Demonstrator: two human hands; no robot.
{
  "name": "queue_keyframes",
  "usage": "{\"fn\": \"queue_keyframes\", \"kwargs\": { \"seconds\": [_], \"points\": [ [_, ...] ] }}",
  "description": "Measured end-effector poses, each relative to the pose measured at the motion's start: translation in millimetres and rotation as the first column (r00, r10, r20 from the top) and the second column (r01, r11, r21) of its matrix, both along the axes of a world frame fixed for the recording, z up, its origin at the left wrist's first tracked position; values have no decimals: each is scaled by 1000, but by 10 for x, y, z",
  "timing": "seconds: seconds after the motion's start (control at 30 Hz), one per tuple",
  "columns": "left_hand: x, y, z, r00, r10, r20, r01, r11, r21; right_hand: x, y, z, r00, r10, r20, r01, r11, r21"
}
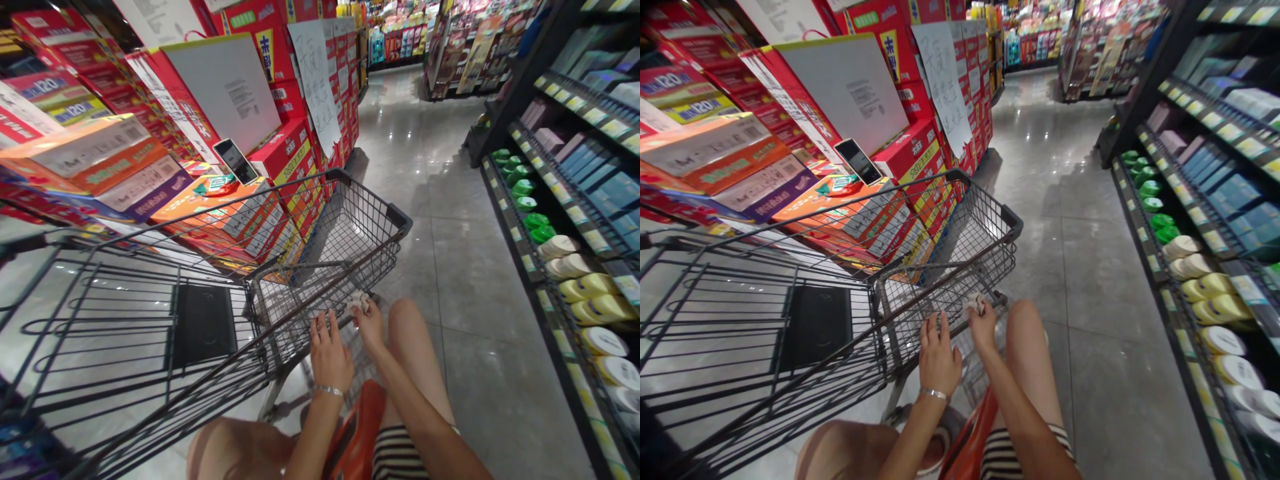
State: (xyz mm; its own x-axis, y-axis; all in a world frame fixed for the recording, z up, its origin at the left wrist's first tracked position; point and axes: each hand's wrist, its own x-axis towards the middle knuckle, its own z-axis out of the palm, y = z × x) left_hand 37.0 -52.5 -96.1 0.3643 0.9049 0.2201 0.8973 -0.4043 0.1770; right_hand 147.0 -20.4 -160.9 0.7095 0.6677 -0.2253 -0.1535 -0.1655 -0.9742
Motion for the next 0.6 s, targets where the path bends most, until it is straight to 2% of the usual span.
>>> {"fn": "queue_keyframes", "kwargs": {
  "seconds": [0.07, 0.23, 0.33, 0.5, 0.6],
  "points": [
    [22, -3, 32, 1000, 10, -8, -10, 1000, -8, -38, 72, 16, 993, -34, -114, 32, 999, -17],
    [18, 2, 83, 1000, 6, -26, -7, 1000, -29, -88, 160, 141, 987, -85, -134, 89, 996, 21],
    [3, 5, 83, 999, -12, -33, 12, 1000, -22, -85, 179, 252, 957, -98, -272, 115, 992, 47],
    [14, 6, 59, 999, -3, -37, 3, 1000, -1, -68, 178, 442, 865, -53, -499, 130, 984, 121],
    [15, 12, 49, 999, -5, -34, 5, 1000, 4, -69, 159, 512, 839, -10, -545, 126, 976, 177]
  ]
}}
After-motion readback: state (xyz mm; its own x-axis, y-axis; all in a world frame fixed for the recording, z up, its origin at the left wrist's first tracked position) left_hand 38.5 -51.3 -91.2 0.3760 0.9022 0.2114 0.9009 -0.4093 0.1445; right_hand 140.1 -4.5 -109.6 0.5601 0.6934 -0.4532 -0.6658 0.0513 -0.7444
